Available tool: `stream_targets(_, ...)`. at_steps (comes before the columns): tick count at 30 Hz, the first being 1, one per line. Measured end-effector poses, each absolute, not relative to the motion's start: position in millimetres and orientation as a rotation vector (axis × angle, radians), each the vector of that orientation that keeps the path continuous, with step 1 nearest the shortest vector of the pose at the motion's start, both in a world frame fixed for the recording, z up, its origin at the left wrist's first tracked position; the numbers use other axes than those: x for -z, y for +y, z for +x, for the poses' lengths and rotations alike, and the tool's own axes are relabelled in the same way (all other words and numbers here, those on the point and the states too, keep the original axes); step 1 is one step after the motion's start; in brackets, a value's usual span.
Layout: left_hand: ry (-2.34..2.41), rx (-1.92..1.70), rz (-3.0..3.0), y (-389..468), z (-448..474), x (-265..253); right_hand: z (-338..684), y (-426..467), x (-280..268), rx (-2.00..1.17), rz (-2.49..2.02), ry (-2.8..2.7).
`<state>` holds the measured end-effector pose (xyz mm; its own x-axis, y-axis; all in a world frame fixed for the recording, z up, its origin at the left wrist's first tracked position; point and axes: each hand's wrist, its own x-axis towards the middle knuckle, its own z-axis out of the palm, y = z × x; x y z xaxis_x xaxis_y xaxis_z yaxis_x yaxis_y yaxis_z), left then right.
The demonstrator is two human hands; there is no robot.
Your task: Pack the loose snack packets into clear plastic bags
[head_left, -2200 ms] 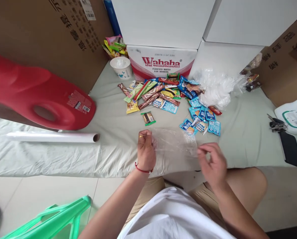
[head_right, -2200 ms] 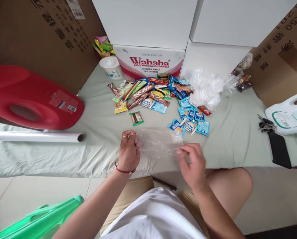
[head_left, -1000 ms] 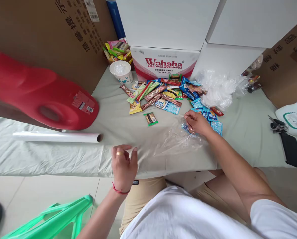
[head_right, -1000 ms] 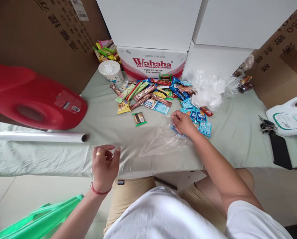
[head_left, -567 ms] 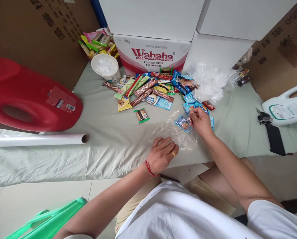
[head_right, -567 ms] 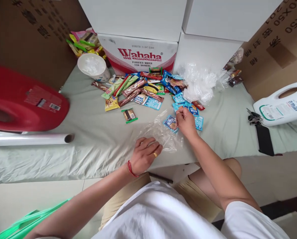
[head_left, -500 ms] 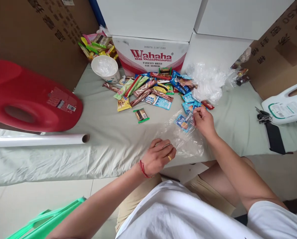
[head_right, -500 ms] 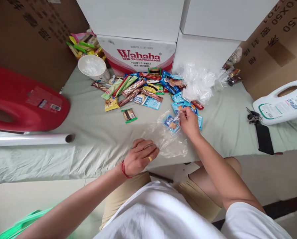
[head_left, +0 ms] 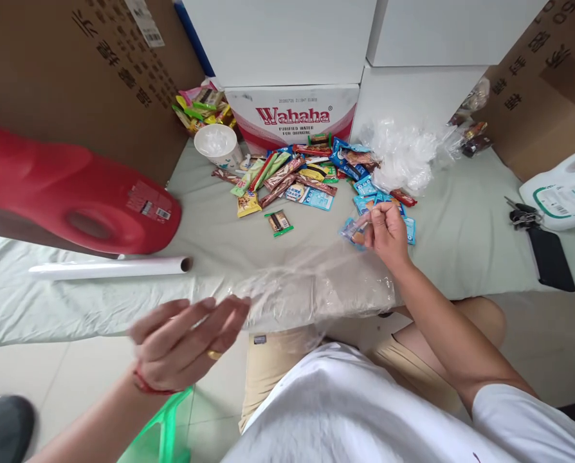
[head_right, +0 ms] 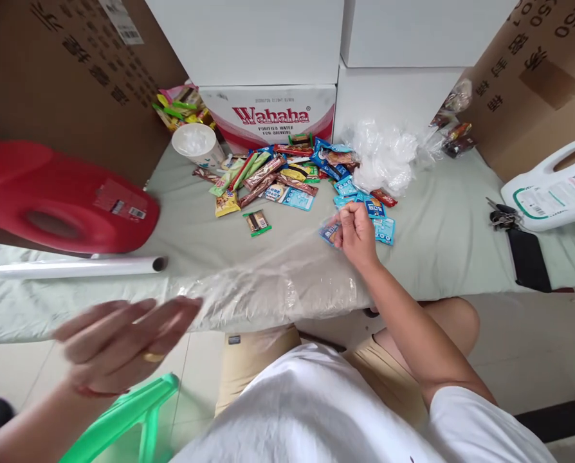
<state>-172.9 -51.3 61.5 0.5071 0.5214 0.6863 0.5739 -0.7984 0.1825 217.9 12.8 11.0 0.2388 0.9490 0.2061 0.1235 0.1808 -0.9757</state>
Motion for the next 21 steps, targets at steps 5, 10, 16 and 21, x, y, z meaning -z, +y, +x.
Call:
stream_targets(5, -1.179, 0.989, -2.932, -75.9, -157.2, -19.0, 210.8, 2.8, 15.3, -1.003, -1.401, -1.386)
stream_targets(10, -2.402, 1.06, -2.375, -78.8, -121.4, 3.6, 211.5, -6.9, 18.3, -0.903, -1.518, -1.474)
stream_targets(16, -1.549, 1.572, -2.523, -115.1, -67.4, -9.0, 202.8, -2.4, 22.2, -0.75, -1.608, -1.302)
stream_targets(21, -1.234, 1.708, -2.673, -136.4, -19.0, -15.3, 195.5, 23.7, 29.6, -0.519, -1.675, -1.248)
